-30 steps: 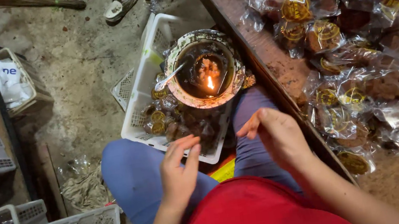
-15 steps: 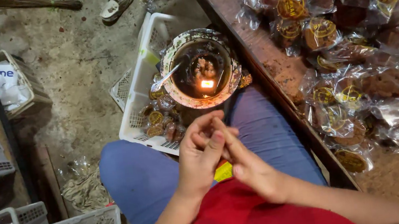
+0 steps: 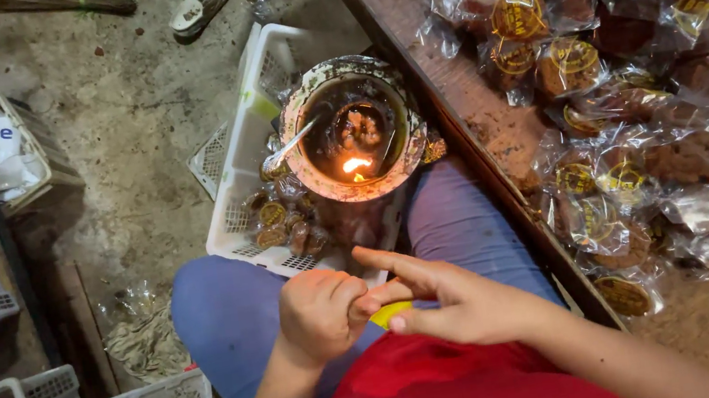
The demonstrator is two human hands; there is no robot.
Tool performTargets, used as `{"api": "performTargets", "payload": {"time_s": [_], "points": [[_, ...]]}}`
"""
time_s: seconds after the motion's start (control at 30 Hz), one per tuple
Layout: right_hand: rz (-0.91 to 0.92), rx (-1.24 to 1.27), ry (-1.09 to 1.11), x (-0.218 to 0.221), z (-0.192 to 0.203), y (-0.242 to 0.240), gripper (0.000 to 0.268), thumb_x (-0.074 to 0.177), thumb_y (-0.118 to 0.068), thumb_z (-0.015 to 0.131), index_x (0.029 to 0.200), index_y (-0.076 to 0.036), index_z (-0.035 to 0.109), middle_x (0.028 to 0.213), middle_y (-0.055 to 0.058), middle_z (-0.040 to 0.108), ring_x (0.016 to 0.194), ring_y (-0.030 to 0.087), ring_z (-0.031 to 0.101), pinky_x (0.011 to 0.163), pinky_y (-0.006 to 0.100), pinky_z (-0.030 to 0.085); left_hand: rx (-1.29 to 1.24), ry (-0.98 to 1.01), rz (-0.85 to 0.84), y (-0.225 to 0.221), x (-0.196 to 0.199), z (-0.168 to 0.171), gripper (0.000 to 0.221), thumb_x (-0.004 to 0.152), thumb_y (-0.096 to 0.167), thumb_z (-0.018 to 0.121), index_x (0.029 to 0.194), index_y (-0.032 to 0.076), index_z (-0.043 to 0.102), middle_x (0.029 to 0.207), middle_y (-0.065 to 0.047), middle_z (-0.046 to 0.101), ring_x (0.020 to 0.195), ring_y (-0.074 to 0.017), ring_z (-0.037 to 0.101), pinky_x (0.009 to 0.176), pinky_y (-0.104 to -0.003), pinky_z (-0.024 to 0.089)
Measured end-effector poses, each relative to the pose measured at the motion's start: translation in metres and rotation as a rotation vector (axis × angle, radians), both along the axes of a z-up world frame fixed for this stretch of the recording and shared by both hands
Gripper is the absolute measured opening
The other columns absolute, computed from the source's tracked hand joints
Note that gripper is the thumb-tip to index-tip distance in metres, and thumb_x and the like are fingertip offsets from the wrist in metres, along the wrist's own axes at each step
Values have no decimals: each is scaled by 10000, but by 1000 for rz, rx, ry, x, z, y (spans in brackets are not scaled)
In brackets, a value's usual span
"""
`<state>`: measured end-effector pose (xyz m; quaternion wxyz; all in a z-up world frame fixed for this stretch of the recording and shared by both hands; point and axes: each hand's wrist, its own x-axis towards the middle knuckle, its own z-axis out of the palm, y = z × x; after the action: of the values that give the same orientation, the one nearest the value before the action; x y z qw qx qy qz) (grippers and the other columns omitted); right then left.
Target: Sealing plastic bags containing food items using a candle flame
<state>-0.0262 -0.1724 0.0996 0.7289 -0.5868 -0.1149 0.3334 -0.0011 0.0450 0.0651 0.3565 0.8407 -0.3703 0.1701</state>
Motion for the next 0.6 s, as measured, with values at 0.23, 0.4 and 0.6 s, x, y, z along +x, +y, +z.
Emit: {"api": "performTargets", "payload": {"time_s": [0.23, 0.4, 0.6], "points": [[-485, -87, -33, 61, -23, -70, 235, 890, 19, 624, 1104, 61, 710, 885, 240, 788, 575, 265, 759, 556, 331, 662, 17, 121, 591, 55, 19, -28, 287, 987, 16, 645, 1260, 91, 691, 803, -83, 719, 544, -236, 571, 523, -387, 448], [-1216, -339, -507, 104, -65, -148, 683, 1206, -367, 632, 601, -80, 501, 447, 148, 449, 370, 195, 398, 489, 242, 330, 14, 22, 896, 135, 13, -54, 52, 1012, 234, 832, 1021, 182, 831, 741, -62, 721, 751, -348, 703, 692, -424, 539], [-1278, -1031, -1040, 169, -151, -256, 407, 929, -54, 989, 1118, -12, 631, 982, 131, 551, 949, 313, 598, 748, 353, 569, -4, -192, 780, 128, 28, -37, 264, 990, 33, 737, 1253, 23, 731, 1046, -152, 658, 967, -394, 649, 914, -491, 502]]}}
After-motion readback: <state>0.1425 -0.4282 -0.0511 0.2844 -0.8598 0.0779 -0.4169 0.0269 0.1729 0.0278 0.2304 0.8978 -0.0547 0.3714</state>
